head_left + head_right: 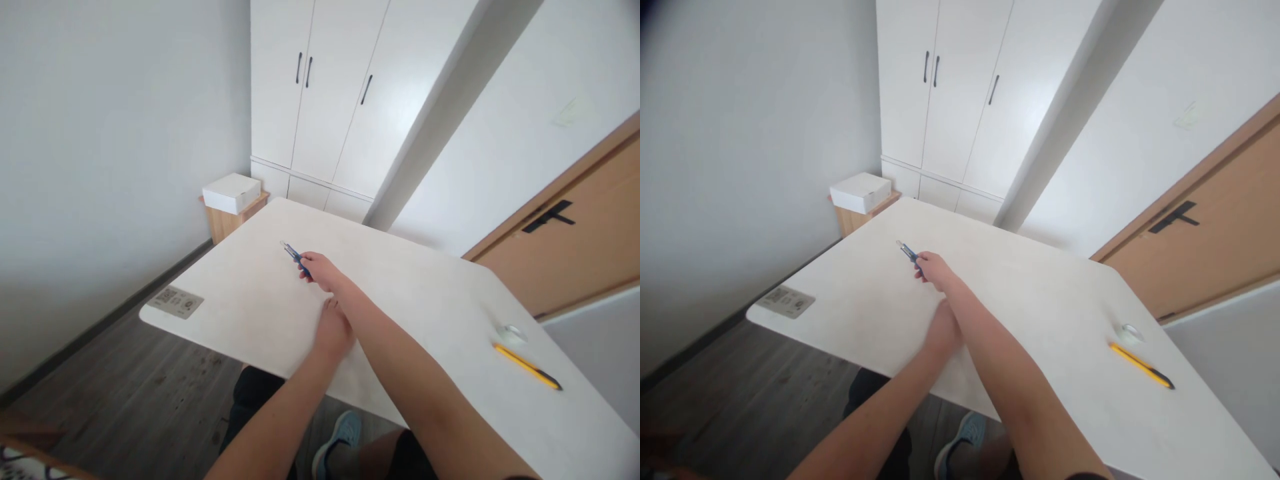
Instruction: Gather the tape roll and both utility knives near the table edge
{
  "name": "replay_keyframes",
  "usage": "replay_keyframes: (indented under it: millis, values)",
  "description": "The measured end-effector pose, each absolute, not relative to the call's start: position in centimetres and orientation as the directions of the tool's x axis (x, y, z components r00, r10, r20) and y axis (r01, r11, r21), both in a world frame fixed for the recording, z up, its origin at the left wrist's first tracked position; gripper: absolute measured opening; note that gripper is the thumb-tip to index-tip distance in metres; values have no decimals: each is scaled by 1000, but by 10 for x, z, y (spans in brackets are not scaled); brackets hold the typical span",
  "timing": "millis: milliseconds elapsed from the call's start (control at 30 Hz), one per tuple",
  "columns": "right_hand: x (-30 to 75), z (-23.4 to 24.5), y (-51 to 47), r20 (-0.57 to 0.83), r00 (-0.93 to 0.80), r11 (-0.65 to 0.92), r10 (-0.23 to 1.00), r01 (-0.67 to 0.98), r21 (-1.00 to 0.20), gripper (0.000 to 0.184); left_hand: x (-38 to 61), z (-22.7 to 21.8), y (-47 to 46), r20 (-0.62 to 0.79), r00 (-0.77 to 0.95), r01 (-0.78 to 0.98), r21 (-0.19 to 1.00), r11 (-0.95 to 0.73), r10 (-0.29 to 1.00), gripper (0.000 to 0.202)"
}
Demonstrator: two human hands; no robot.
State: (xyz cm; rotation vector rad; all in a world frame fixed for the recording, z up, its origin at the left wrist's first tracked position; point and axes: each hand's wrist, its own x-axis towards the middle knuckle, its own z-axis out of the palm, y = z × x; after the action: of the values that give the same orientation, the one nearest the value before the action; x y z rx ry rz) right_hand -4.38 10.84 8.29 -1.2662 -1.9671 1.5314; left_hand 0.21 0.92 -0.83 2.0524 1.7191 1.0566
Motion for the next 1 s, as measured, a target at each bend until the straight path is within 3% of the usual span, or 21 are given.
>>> replay_keyframes:
  millis: [67, 167, 267, 400, 500, 633, 833, 1000]
  values:
    - [5, 79, 101, -227, -506, -82, 832, 293, -953, 14, -2, -3, 5, 361, 31, 779, 576, -249, 932, 36]
    - [92, 72, 85, -198, -417, -128, 887, 189, -974, 29, -4, 1, 1, 363, 44, 825, 512, -238, 931, 36]
    - [196, 65, 68, -153, -237, -69, 959, 329, -942, 34, -5, 2, -1, 366, 52, 912, 362, -194, 929, 36]
    - [347, 63, 46, -8, -12, 3, 1000, 733, -681, 16, -9, -4, 4, 398, 93, 934, 283, -219, 913, 41]
    - [442, 64, 35, 116, 104, -41, 988, 890, -455, 15, -13, -8, 8, 419, 114, 940, 249, -234, 901, 42]
    - [513, 62, 31, 97, 172, -137, 980, 947, -290, 23, -16, -10, 9, 438, 119, 946, 224, -236, 891, 42]
    - [533, 50, 35, 48, 101, -95, 994, 988, -123, 26, -19, -9, 7, 446, 123, 943, 225, -245, 886, 44]
    - [519, 50, 32, 83, 172, -165, 982, 982, -90, 33, -19, -7, 7, 431, 127, 939, 239, -249, 893, 46]
